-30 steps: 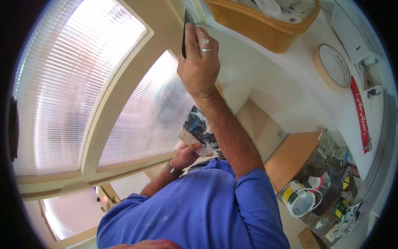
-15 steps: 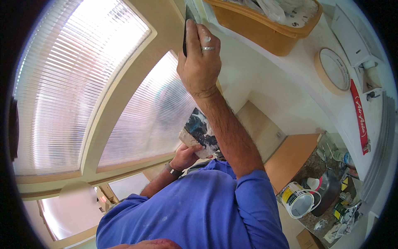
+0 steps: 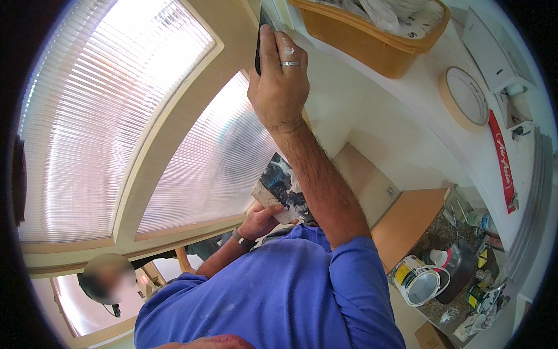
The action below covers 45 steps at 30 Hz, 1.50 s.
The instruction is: The person washes hands at a sink, then uses a putty knife and hawk to apply a white wall compound to the upper edge of a cabinet or wall. The person repeatedly scoops compound and smooths it along the surface.
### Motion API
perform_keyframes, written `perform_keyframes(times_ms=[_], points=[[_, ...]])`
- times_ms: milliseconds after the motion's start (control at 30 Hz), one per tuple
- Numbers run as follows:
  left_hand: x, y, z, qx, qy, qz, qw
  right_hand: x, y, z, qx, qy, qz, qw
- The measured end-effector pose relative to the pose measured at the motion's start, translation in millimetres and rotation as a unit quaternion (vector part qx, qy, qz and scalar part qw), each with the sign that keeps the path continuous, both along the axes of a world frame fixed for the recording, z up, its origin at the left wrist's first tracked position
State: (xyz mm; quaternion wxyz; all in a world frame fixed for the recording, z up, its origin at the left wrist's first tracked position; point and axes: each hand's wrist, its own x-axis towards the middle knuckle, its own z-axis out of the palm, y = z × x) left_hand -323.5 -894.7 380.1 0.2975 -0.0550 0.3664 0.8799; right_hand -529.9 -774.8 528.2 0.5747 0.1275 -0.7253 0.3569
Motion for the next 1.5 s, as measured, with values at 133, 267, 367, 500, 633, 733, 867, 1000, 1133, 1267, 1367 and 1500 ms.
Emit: perform_keyframes(times_ms=[133, 267, 367, 500, 633, 733, 867, 1000, 1133, 1267, 1367, 1500], points=[[-0.6, 0.7, 1.5, -0.002, 0.010, -0.008, 1.000, -6.1, 3.2, 4.1, -0.023, 0.013, -0.009, 1.000], [1.4, 4.2, 9.0, -0.002, -0.006, 0.017, 1.000, -14.6, 3.6, 6.6, -0.019, 0.005, -0.020, 1.000], [3.1, 2.6, 7.8, -0.002, -0.004, 0.017, 1.000, -9.5, 0.6, 5.7, -0.004, 0.018, -0.020, 1.000], [2.3, 2.1, 8.5, -0.003, 0.000, 0.013, 1.000, -1.5, 1.4, 1.6, -0.032, -0.004, 0.008, 0.999], [3.6, 2.1, 7.9, 0.000, -0.003, 0.011, 1.000, -8.3, 3.7, 8.9, -0.050, -0.007, 0.013, 0.999], [3.9, 1.3, 6.3, 0.000, 0.000, 0.010, 1.000, -10.7, 2.1, 11.0, -0.050, -0.011, 0.008, 0.999], [3.9, 1.5, 7.7, -0.002, -0.007, 0.014, 1.000, -9.8, -3.0, 12.4, -0.052, -0.035, 0.014, 0.998], [4.1, 2.1, 7.6, -0.005, -0.009, 0.009, 1.000, -9.8, -2.8, 7.9, 0.011, -0.003, -0.031, 0.999], [4.7, 0.8, 5.9, -0.006, -0.003, 0.003, 1.000, -2.2, -4.5, 7.8, -0.008, 0.017, -0.018, 1.000], [5.8, -3.5, -4.3, 0.003, -0.003, -0.022, 1.000, -4.7, -2.0, 18.6, -0.061, -0.007, 0.017, 0.998], [6.1, -1.4, -3.1, 0.003, -0.001, -0.018, 1.000, -10.4, 0.4, 22.4, -0.033, -0.003, 0.006, 0.999], [7.5, -0.8, -1.3, 0.013, -0.005, -0.007, 1.000, -11.8, -4.4, 18.4, -0.018, -0.039, -0.025, 0.999]])
